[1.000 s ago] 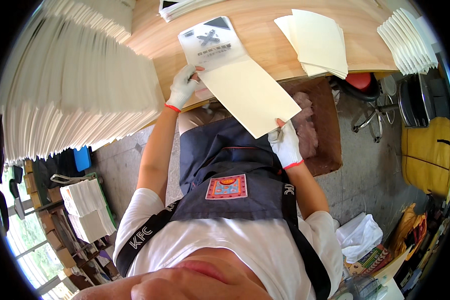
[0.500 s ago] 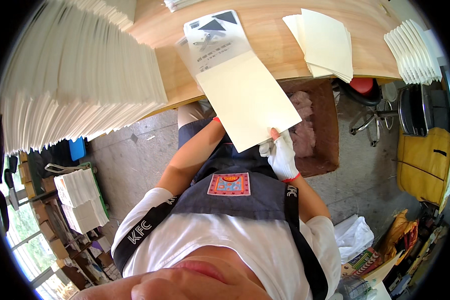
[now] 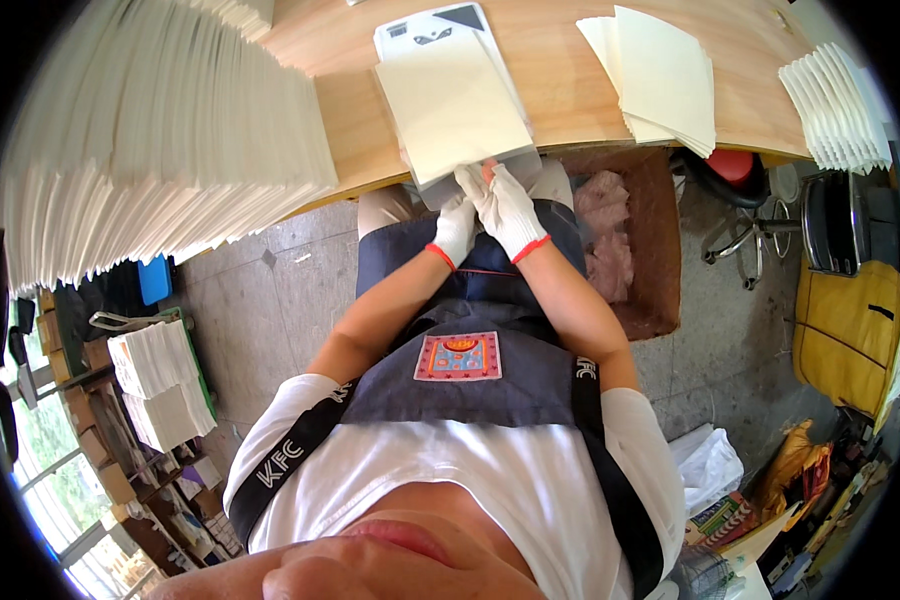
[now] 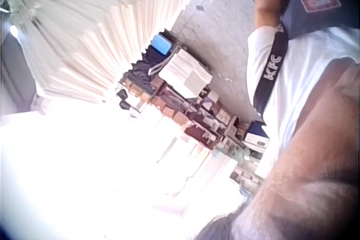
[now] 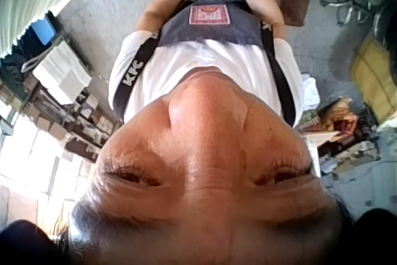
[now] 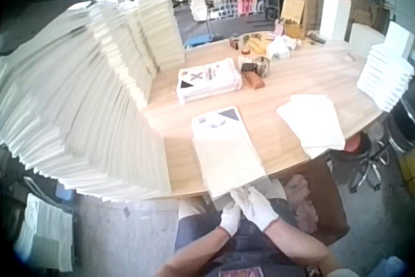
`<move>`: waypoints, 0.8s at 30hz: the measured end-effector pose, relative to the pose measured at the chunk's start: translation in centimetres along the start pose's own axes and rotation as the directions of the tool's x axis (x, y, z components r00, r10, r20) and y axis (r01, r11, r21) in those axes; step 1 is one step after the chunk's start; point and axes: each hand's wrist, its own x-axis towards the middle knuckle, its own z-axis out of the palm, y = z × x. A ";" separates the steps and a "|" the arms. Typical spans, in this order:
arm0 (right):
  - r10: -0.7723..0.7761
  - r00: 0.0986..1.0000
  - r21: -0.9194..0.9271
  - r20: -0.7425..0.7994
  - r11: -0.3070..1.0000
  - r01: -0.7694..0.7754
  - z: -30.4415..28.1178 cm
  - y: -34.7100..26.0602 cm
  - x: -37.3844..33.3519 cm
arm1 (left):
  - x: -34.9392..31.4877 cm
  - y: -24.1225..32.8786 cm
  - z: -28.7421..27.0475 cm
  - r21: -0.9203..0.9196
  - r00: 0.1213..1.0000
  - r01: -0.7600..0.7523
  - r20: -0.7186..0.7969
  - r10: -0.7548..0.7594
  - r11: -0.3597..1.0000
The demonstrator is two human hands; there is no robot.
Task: The person inserts white paper sheets into printed envelopes one by one. They pick a sheet from a stack on the left, place it into an envelope, and then move the filled envelope to a stack on the right. The process is repetitive and performed by hand.
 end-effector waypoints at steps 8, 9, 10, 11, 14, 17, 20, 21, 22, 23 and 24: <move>0.074 0.968 -0.966 0.240 0.114 0.231 2.9 -1.2 -4.1 | -3.6 4.4 -6.4 -0.029 0.997 -0.071 0.019 0.072 0.997; 0.086 0.954 -0.953 0.288 -0.071 0.295 3.3 -0.8 -3.8 | -3.7 5.1 -7.1 0.032 0.996 -0.084 0.033 0.083 0.996; 0.106 0.935 -0.900 0.339 -0.255 0.355 3.2 -0.1 -3.0 | -4.0 5.5 -7.4 0.093 0.993 -0.107 0.053 0.102 0.990; 0.112 0.882 -0.786 0.458 -0.411 0.461 2.9 0.7 -2.2 | -4.2 5.7 -7.6 0.100 0.992 -0.114 0.062 0.108 0.988; 0.210 0.741 -0.391 0.638 -0.741 0.546 2.7 2.3 -0.2 | -3.9 6.1 -7.9 0.136 0.988 -0.138 0.093 0.126 0.981; 0.311 0.822 -0.275 0.478 -0.835 0.476 3.9 2.6 -0.1 | -3.5 5.8 -8.3 0.151 0.991 -0.119 0.081 0.108 0.981; 0.181 0.932 -0.938 0.316 -0.089 0.335 4.2 -1.0 -3.1 | -3.5 5.6 -8.7 0.103 0.997 -0.080 0.024 0.078 0.991; -0.017 0.959 -0.845 0.283 0.468 0.258 2.0 -3.6 -2.5 | -4.2 5.8 -8.5 0.122 0.995 -0.093 0.028 0.091 0.988; -0.287 0.900 -0.774 0.328 0.465 0.430 1.4 -7.1 -3.4 | -4.8 5.8 -8.9 0.131 0.995 -0.104 0.017 0.103 0.986; -0.394 0.889 -0.554 0.236 0.697 0.456 -2.9 -12.1 -2.0 | -5.2 5.8 -9.1 0.193 0.989 -0.146 0.033 0.142 0.970; -0.571 0.810 -0.565 0.131 0.628 0.535 -6.4 -15.6 -2.2 | -5.5 5.7 -9.5 0.256 0.983 -0.182 0.050 0.175 0.949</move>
